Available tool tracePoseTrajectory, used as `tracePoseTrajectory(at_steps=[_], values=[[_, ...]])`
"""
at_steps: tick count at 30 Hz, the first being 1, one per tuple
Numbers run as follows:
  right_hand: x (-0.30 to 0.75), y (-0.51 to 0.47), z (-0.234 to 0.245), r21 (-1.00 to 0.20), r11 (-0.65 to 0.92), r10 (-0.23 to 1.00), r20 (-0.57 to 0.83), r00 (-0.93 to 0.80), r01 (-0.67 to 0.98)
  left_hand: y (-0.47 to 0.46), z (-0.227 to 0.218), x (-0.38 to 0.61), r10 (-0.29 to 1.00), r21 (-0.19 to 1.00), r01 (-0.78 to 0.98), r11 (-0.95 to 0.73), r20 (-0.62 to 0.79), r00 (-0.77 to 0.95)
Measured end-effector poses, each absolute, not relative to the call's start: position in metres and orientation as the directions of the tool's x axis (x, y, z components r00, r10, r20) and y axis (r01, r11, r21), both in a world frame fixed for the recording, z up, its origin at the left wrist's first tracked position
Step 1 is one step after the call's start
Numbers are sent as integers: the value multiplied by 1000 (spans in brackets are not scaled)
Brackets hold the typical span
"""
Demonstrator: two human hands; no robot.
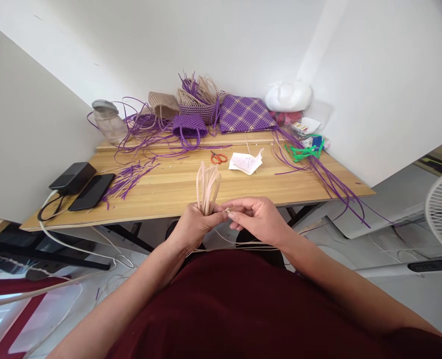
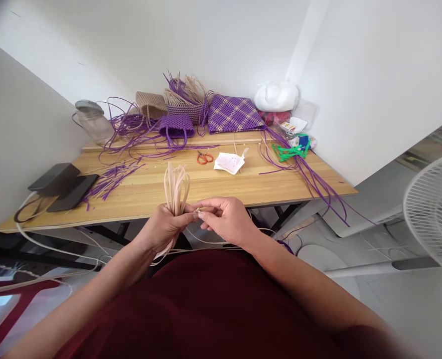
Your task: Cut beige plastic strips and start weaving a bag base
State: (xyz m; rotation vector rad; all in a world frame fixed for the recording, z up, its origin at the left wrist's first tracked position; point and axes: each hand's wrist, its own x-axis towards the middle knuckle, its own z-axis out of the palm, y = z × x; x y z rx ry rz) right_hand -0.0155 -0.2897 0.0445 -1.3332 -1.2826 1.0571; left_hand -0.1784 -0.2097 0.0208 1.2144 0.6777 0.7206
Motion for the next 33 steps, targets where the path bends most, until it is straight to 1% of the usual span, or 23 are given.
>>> tracePoseTrajectory(at_steps=[3,8,10,21,28,33], values=[[-16,-289,45,-991,3,997,14,81,136,-210,22,-178,792,972,-119,204,-93,603],[-15,-288,45,-1000,-9,992,-13,123,-26,-212,21,-177,794,962,-137,234,-108,598],[-15,-289,45,-998,-7,991,-15,135,-56,-213,21,-176,802,966,-129,223,-107,587],[-17,-294,47,-998,36,994,42,105,60,-210,22,-179,772,969,-113,222,-103,627],[-16,-293,49,-999,-46,991,-45,127,5,-211,27,-179,740,945,-126,301,-148,656],[-16,-294,48,-998,-67,988,-67,141,-4,-212,29,-178,704,941,-116,317,-151,694]])
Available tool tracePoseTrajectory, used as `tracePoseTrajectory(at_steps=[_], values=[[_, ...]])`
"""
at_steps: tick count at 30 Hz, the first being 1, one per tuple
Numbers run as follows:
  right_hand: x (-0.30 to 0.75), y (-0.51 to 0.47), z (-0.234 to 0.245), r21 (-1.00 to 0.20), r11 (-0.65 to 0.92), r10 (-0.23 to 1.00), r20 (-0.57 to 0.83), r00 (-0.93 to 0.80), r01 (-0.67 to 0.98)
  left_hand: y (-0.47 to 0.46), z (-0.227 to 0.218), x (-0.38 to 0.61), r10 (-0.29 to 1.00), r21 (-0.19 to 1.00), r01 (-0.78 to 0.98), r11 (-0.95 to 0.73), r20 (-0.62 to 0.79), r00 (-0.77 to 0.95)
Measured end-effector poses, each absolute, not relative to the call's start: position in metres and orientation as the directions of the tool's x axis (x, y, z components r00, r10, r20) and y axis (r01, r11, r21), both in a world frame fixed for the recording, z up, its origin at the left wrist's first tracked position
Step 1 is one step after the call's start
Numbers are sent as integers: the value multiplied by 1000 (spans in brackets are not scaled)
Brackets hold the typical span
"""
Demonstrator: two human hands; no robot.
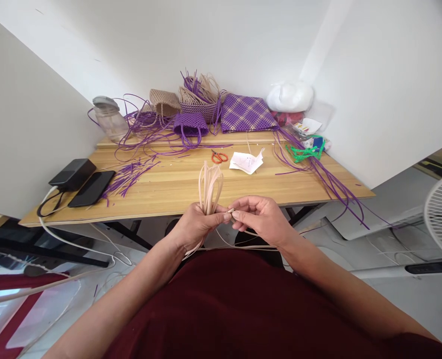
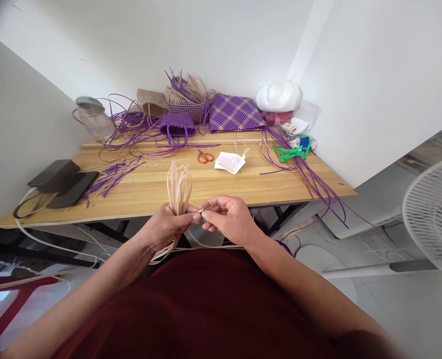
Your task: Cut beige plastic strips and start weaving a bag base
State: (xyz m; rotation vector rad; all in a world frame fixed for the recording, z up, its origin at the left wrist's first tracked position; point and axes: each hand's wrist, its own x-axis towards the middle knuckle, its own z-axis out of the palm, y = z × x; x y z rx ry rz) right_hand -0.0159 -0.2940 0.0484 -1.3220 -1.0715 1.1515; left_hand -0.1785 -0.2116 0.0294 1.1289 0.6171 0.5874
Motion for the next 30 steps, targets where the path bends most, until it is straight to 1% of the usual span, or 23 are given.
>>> tracePoseTrajectory(at_steps=[3,7,9,10,12,14,16,17,18,21,22,23,25,27,30], values=[[-17,-295,49,-999,-50,989,-49,142,6,-211,27,-179,720,957,-122,263,-111,685],[-20,-295,47,-998,14,987,24,160,59,-211,26,-180,754,985,-102,138,-38,655],[-22,-296,46,-989,56,981,81,179,138,-211,27,-179,767,997,-53,53,-7,641],[-22,-296,45,-974,85,974,125,188,208,-212,28,-179,768,1000,-22,6,9,641],[-23,-296,45,-903,152,951,245,191,401,-213,30,-177,766,996,31,-80,42,642],[-23,-296,47,-757,209,910,382,160,619,-215,29,-175,770,991,58,-118,54,635],[-20,-294,50,-599,219,873,473,119,771,-215,27,-174,780,991,77,-108,37,625],[-17,-293,53,-562,200,875,471,111,803,-215,26,-174,780,991,91,-99,20,625],[-14,-291,55,-570,171,898,426,111,804,-215,25,-174,778,990,109,-95,5,628],[-2,-287,61,-712,45,981,165,104,701,-215,21,-176,766,981,166,-104,-27,642],[1,-287,62,-733,17,989,114,98,680,-215,20,-176,760,981,167,-99,-34,650],[4,-286,63,-733,9,990,101,97,680,-215,19,-176,752,984,157,-86,-39,658],[5,-287,63,-712,22,987,125,96,701,-216,16,-175,742,993,114,-43,-45,669],[1,-290,60,-726,24,989,120,92,687,-216,13,-174,741,997,71,-7,-43,670],[-7,-293,57,-724,3,985,121,124,689,-214,9,-174,733,998,57,-12,-30,680]])
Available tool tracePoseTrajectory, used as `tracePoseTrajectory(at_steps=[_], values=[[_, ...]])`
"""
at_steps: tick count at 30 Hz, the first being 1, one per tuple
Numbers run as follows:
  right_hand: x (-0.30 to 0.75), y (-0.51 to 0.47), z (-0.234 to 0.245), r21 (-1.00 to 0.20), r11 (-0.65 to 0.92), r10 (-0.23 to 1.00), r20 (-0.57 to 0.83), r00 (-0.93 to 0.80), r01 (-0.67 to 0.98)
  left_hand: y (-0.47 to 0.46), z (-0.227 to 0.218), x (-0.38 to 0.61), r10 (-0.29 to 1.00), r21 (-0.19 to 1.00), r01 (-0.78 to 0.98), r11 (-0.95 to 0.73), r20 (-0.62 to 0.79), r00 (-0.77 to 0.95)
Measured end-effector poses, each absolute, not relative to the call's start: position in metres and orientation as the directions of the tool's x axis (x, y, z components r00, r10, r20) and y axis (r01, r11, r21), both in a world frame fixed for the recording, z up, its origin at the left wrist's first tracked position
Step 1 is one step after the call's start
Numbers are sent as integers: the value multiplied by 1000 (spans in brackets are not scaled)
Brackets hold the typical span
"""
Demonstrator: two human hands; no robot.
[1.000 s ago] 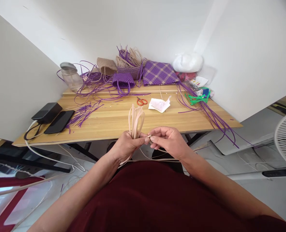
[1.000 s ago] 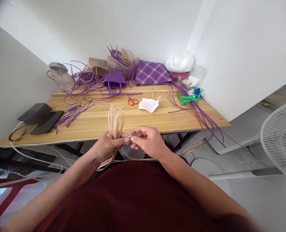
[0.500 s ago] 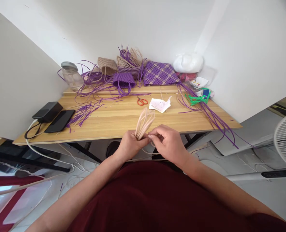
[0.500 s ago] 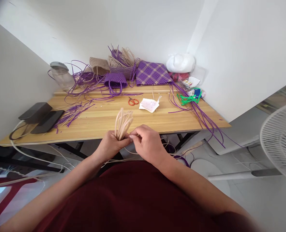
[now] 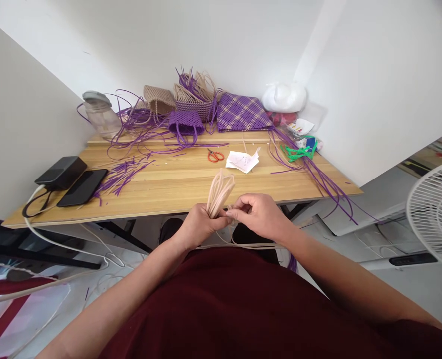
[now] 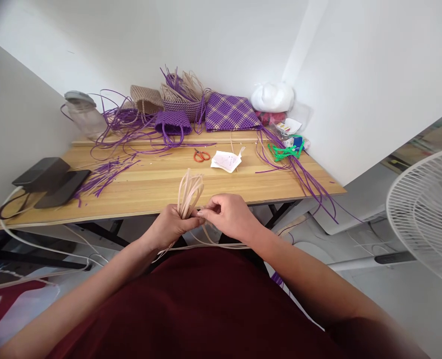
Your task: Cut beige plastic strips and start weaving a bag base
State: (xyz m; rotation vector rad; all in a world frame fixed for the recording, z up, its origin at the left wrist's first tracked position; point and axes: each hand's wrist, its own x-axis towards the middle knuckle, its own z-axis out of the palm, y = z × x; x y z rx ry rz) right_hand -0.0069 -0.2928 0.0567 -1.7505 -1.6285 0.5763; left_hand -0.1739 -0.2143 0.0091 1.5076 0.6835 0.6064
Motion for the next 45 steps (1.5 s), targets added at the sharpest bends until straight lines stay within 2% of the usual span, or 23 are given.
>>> tracePoseTrajectory(at_steps=[2,4,6,8,10,12,15,18,21,24,27,29,32,34,35,37,39,40,42,43,44,45], values=[[-8,-292,57,-714,-7,984,119,130,700,-213,9,-175,720,996,77,-37,-27,693],[-3,-287,61,-767,-52,991,37,125,640,-213,10,-177,722,991,120,-63,-38,691],[4,-282,67,-858,-142,988,-93,124,494,-212,13,-178,731,984,156,-87,-43,681],[9,-279,73,-934,-221,975,-203,92,281,-212,16,-178,739,981,164,-102,-36,673],[9,-280,77,-964,-248,969,-247,14,93,-212,18,-178,740,983,149,-109,-20,672],[5,-284,80,-966,-259,960,-259,-106,14,-212,16,-178,737,983,142,-119,-8,676],[2,-289,91,-962,-267,954,-258,-156,-46,-211,11,-180,737,972,193,-133,-33,675],[8,-290,114,-958,-129,988,-147,53,-255,-207,8,-183,767,966,228,-126,-51,639],[14,-284,132,-932,73,981,4,193,-354,-204,10,-184,783,986,133,-101,-3,621],[13,-275,123,-960,106,982,61,176,-260,-203,12,-183,782,997,61,-36,-9,623],[3,-270,91,-997,-24,1000,-24,-7,72,-205,13,-182,772,999,-5,54,-38,634],[-6,-271,70,-952,-45,993,-76,-92,302,-206,11,-182,760,992,-57,114,-51,648],[-13,-273,64,-853,64,997,31,-71,518,-207,9,-183,748,981,-74,179,-87,658],[-5,-269,84,-872,98,995,100,-20,479,-207,7,-184,754,983,-43,176,-107,649],[3,-264,99,-917,108,991,128,29,383,-207,7,-184,759,985,-25,172,-116,640],[23,-253,130,-982,174,961,184,208,68,-208,6,-183,769,984,4,181,-144,622],[38,-243,151,-947,283,918,221,330,-153,-209,6,-182,774,977,10,213,-175,609],[40,-240,153,-947,248,937,182,299,-203,-209,7,-182,773,973,9,230,-188,606],[32,-240,138,-986,34,996,21,82,-163,-210,8,-181,772,968,-5,253,-198,604],[23,-243,124,-994,-88,995,-84,-61,-63,-209,8,-181,769,965,-23,260,-192,610],[12,-247,109,-988,-146,972,-154,-177,57,-209,9,-181,761,963,-48,266,-179,623],[2,-251,94,-974,-134,950,-178,-257,180,-209,9,-182,749,960,-73,271,-163,643]])
